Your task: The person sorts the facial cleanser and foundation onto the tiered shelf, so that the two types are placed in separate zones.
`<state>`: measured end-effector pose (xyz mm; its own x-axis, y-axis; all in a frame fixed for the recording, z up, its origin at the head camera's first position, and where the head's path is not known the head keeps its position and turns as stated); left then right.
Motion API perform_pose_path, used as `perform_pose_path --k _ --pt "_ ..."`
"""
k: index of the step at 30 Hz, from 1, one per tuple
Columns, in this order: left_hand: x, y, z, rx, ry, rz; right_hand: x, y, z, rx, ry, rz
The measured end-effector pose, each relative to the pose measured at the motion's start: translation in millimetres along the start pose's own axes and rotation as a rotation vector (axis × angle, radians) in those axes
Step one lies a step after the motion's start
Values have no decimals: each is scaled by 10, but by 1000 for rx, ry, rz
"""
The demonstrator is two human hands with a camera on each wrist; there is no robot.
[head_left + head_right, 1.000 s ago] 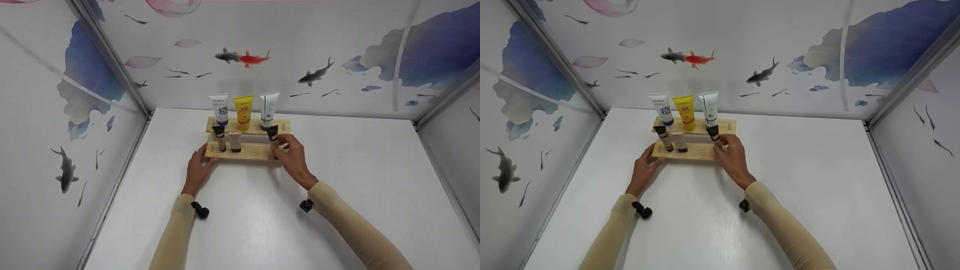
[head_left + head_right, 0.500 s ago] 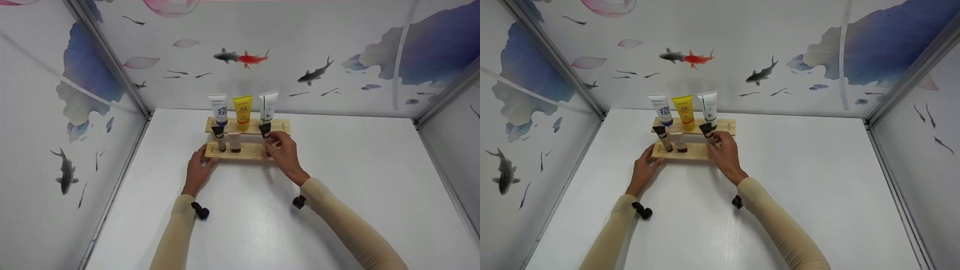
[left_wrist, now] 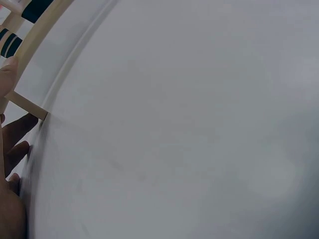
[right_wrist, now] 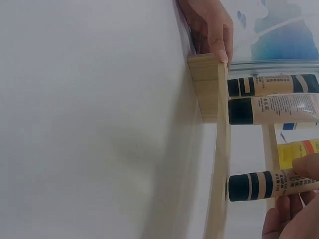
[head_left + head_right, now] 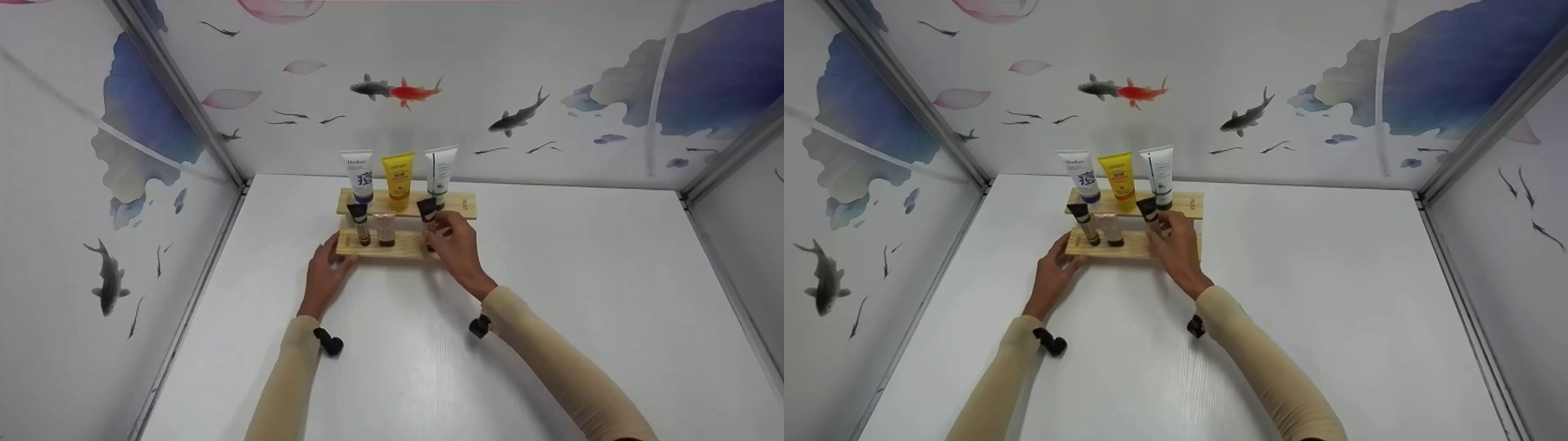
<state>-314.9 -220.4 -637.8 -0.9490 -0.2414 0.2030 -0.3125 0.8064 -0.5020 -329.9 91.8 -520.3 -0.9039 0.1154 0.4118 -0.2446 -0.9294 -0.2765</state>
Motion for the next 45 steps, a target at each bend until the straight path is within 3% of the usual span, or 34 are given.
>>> perform_pose_path --k 11,23,37,45 --pt "-15 6 28 -28 -16 10 4 119 10 18 20 2" --pt "12 6 42 2 -9 -18 -23 295 22 48 41 19" --pt "18 -2 25 -20 -2 -14 -4 344 57 45 63 25" --pt "10 -12 13 -8 -1 -13 5 341 78 69 7 25"
Point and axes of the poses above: each hand's wrist, its own x-axis towards the middle knuckle, its own y-axis out of the palm, z = x × y, the point moved 10 cm from there along x, towards the middle knuckle, and after that the axes turned 11 degrees about -z, right-handed, at the moved point
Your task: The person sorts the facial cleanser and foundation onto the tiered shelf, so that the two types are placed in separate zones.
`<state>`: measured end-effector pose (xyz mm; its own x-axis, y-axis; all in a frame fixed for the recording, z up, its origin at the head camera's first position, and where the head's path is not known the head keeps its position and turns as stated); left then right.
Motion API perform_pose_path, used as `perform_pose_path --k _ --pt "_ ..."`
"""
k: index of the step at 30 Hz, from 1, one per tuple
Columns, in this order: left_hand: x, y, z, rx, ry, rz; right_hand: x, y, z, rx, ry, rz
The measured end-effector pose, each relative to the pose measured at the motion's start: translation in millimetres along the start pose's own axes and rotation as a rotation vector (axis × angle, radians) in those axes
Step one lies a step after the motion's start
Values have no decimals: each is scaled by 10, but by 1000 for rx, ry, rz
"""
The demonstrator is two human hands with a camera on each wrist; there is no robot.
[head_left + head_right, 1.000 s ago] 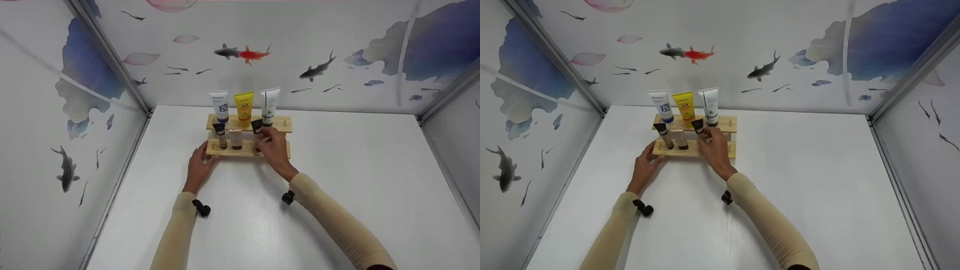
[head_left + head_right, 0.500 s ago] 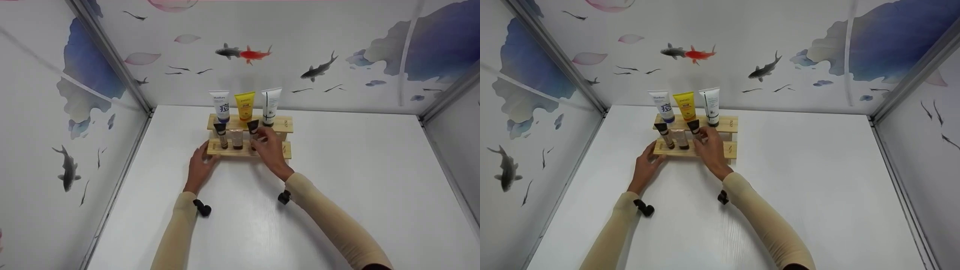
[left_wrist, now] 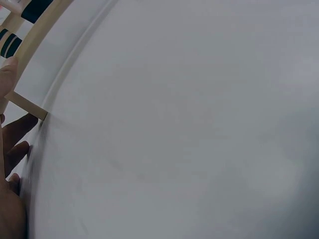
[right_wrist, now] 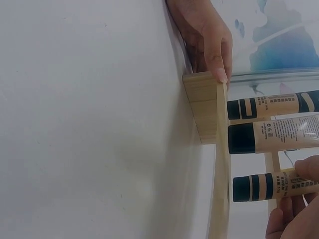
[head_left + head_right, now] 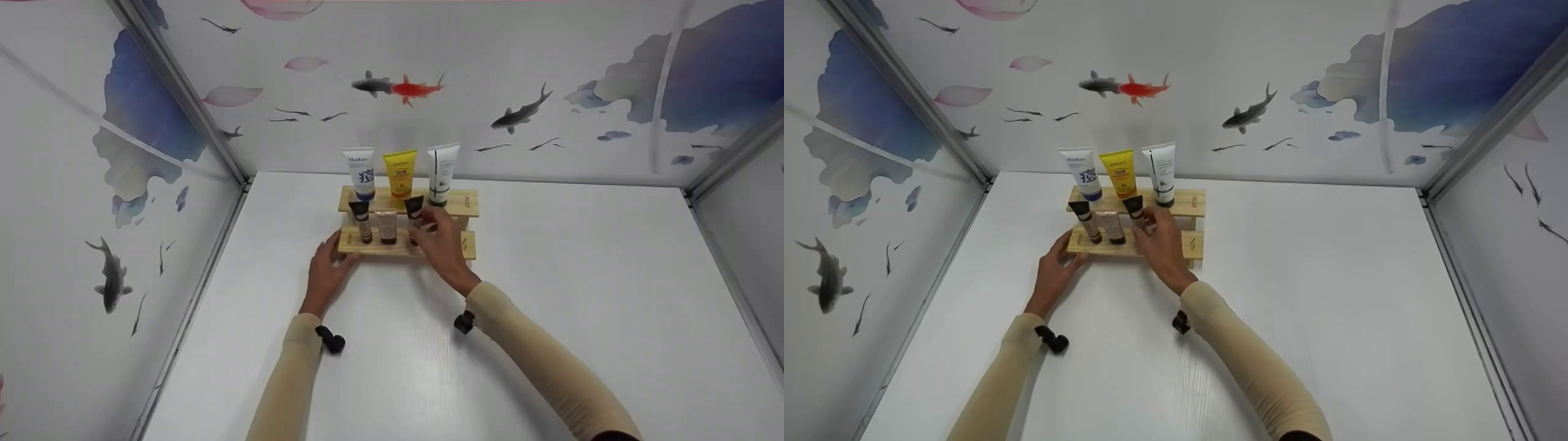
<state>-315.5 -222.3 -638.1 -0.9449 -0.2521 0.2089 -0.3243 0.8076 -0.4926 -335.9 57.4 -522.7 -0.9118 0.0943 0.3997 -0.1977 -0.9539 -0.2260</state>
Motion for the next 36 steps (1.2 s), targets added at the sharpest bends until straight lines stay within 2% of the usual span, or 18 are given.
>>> perform_pose_path --k 7,11,18,36 --pt "-2 5 -8 17 -15 10 1 -9 5 22 -34 -6" --pt "-3 7 -7 16 -18 9 7 -4 -11 18 -23 -6" --pt "11 0 -17 -3 16 -2 -3 7 -39 18 8 -1" --pt "22 16 -3 7 25 -4 -20 -13 -62 3 16 0"
Point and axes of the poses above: each hand's wrist, its own x-axis towards the middle knuckle, its own y-axis out of the palm, z = x × y, the point moved 10 cm from there along x, towards the middle knuckle, and after that the axes turned 11 degrees about -z, right-handed, at the moved point
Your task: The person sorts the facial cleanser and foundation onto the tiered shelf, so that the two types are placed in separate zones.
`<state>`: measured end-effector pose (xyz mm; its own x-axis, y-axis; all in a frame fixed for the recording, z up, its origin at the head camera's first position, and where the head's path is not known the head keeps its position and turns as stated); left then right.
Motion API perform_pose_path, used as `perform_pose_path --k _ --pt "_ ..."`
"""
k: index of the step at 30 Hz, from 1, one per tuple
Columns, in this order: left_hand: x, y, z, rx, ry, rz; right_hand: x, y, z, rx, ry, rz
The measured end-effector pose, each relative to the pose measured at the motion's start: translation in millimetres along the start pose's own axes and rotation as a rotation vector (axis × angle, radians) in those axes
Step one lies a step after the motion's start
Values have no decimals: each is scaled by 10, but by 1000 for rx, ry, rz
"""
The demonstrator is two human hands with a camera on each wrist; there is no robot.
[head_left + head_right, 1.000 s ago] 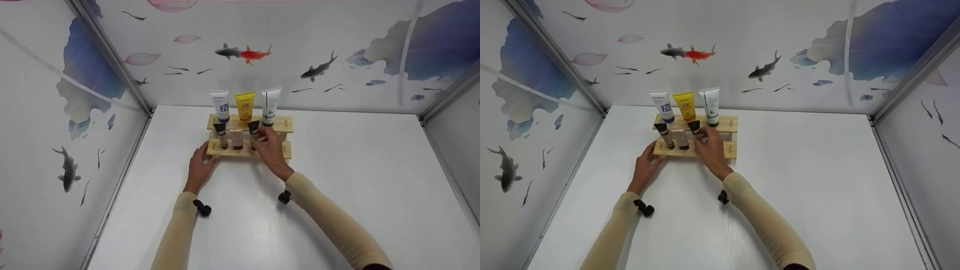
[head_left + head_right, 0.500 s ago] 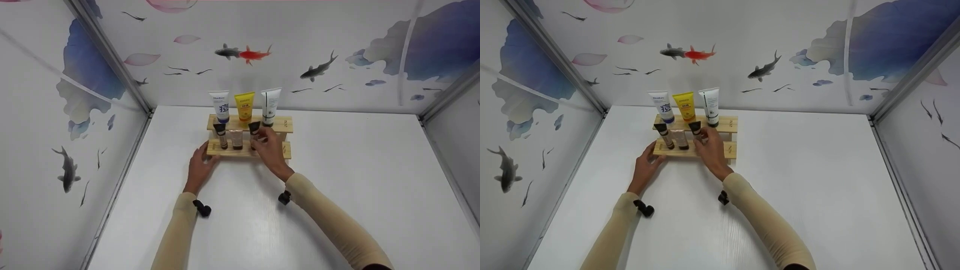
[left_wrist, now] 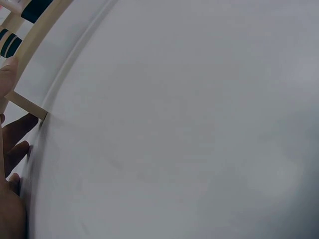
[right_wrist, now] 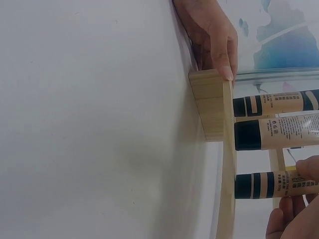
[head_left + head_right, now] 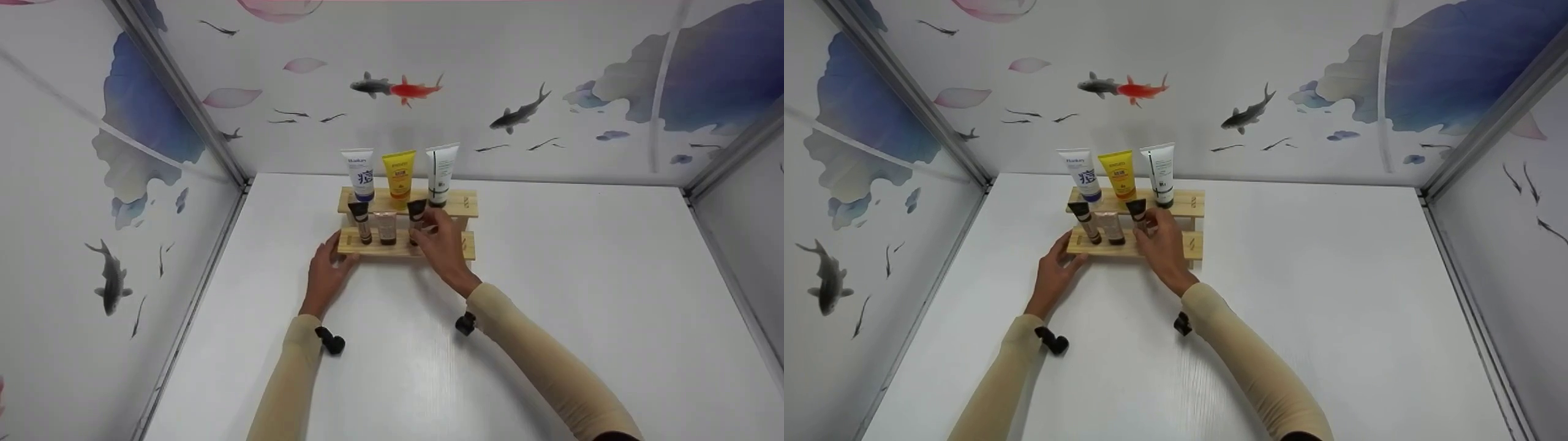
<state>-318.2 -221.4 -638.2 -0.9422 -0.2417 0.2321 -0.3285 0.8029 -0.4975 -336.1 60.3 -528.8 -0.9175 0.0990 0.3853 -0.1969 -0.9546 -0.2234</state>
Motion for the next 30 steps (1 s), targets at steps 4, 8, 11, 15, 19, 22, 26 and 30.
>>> perform_pose_path --k 4,8,11,15,19,22,26,30 --pt "-3 -4 -11 -8 -5 2 -4 -11 -14 1 4 -3" --pt "3 6 -28 -21 -10 8 -8 -26 -14 12 2 -4" --pt "3 14 -29 -26 -12 14 -13 -31 -24 21 1 -5" --pt "14 34 -28 -31 1 18 -25 -60 -52 -1 -3 -9" --pt "20 50 -6 -34 11 19 -73 -119 -99 -48 0 -4" --pt "30 56 8 -33 3 34 -99 -200 -145 -54 5 -13" --pt "59 43 0 -33 11 39 -105 -350 -195 -53 -5 -34" --pt "81 26 15 -37 25 36 -127 -523 -240 -58 -9 -36"
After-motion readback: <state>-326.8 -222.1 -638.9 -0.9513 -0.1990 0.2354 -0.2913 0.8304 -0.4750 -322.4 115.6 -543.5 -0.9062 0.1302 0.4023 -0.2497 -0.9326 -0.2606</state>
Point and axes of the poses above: each hand's wrist, its own x-axis towards the middle knuckle, its own y-axis out of the palm, z = x × y, the point moved 10 cm from there along x, towards the middle knuckle, and after that the axes turned 11 degrees about -z, right-handed, at the moved point
